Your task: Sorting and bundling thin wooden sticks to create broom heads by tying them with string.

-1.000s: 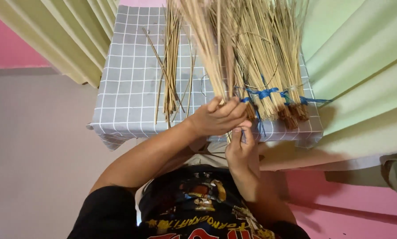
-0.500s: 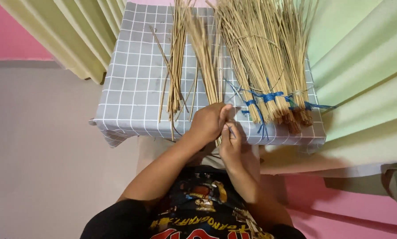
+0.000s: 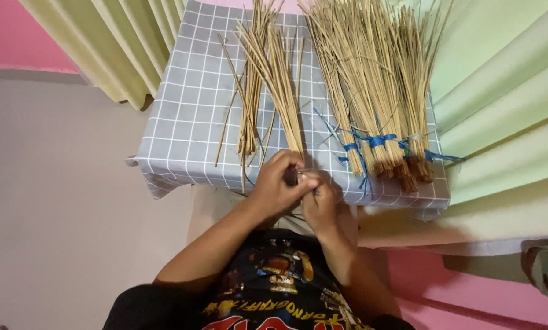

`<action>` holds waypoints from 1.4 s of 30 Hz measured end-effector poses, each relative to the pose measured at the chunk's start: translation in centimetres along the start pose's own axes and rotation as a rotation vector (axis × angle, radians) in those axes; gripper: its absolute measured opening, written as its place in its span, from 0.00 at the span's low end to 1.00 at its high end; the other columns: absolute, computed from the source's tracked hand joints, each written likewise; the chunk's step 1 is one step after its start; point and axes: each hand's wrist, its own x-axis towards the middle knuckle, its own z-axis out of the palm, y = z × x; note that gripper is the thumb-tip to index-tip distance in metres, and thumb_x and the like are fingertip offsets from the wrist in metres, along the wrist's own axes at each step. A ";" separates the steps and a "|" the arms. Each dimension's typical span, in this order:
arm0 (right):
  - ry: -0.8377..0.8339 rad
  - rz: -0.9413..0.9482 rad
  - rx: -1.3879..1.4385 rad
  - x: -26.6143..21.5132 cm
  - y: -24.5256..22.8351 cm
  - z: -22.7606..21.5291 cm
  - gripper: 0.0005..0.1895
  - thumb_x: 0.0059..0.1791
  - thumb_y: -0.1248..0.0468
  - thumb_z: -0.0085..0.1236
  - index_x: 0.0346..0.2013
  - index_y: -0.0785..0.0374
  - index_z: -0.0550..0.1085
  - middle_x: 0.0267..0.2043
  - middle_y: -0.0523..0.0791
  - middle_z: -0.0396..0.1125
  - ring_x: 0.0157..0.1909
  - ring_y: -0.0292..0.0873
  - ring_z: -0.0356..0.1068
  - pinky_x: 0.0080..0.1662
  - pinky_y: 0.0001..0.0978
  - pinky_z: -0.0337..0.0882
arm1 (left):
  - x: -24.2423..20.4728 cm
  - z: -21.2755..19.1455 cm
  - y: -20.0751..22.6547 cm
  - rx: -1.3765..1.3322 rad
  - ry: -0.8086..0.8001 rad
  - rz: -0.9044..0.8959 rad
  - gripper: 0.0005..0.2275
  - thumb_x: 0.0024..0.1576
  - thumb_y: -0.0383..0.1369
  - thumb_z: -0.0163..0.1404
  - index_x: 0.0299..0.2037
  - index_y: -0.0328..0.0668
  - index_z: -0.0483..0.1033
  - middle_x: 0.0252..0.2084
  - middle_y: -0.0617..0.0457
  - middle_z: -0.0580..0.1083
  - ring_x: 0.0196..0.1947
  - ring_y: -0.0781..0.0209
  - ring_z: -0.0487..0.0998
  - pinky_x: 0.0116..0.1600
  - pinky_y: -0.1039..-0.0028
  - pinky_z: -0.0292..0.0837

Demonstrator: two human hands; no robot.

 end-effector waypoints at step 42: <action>-0.080 0.413 0.424 3.4 -1.4 -0.5 0.08 0.53 0.73 0.59 0.47 0.69 0.79 0.41 0.51 0.78 0.41 0.35 0.74 0.48 0.31 0.76 | -0.6 -2.1 0.3 -0.164 0.138 -0.152 0.04 0.58 0.26 0.60 0.41 0.43 0.86 0.31 0.49 0.80 0.34 0.61 0.80 0.43 0.71 0.74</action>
